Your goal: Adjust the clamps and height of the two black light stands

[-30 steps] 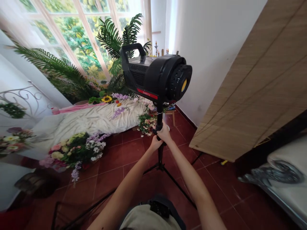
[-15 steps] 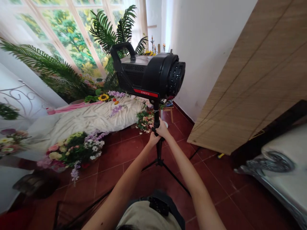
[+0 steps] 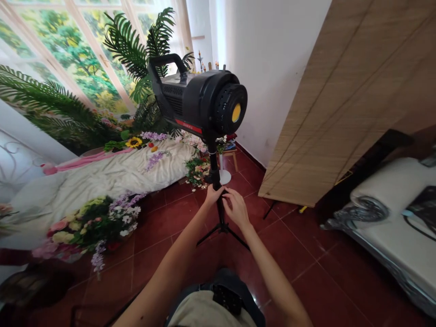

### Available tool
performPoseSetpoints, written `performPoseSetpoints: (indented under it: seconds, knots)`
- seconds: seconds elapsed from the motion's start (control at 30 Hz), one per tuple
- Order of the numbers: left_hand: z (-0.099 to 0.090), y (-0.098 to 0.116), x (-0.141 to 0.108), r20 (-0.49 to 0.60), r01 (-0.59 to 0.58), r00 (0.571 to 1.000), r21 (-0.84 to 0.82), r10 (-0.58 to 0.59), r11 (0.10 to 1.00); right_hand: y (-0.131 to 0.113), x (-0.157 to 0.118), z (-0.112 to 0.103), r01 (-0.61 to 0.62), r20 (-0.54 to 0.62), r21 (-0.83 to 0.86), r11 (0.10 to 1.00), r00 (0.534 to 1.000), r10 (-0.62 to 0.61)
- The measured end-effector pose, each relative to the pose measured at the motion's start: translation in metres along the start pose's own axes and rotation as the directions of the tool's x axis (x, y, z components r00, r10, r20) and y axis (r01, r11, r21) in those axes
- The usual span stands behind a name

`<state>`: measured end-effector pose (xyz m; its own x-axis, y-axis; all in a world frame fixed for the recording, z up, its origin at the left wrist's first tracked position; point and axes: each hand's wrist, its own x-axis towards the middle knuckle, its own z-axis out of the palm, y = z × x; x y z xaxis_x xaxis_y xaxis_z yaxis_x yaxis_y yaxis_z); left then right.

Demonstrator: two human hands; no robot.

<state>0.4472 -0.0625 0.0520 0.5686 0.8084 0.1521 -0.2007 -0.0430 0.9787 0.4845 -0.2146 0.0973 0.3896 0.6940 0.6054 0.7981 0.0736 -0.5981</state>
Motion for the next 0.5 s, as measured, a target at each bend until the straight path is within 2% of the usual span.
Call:
performPoseSetpoints:
  seconds: [0.1, 0.27, 0.37, 0.5]
  knots:
    - [0.002, 0.003, -0.001, -0.012, -0.007, 1.000, 0.008, 0.007, 1.000, 0.007, -0.009, 0.001, 0.030, 0.099, -0.049, 0.998, 0.995, -0.026]
    - [0.004, 0.004, -0.001, 0.002, 0.044, 0.999, 0.030, -0.044, 0.999, 0.024, -0.010, 0.012, -0.097, 0.017, -0.025, 0.995, 0.995, 0.098]
    - [0.004, 0.004, -0.001, -0.028, 0.018, 0.999, 0.067, -0.016, 0.998, 0.029, -0.008, 0.017, -0.154, 0.014, -0.006, 0.988, 0.988, 0.154]
    - [0.003, 0.005, -0.002, -0.040, -0.015, 0.999, 0.080, 0.018, 0.997, 0.030, -0.002, 0.017, -0.170, 0.028, -0.011, 0.985, 0.985, 0.170]
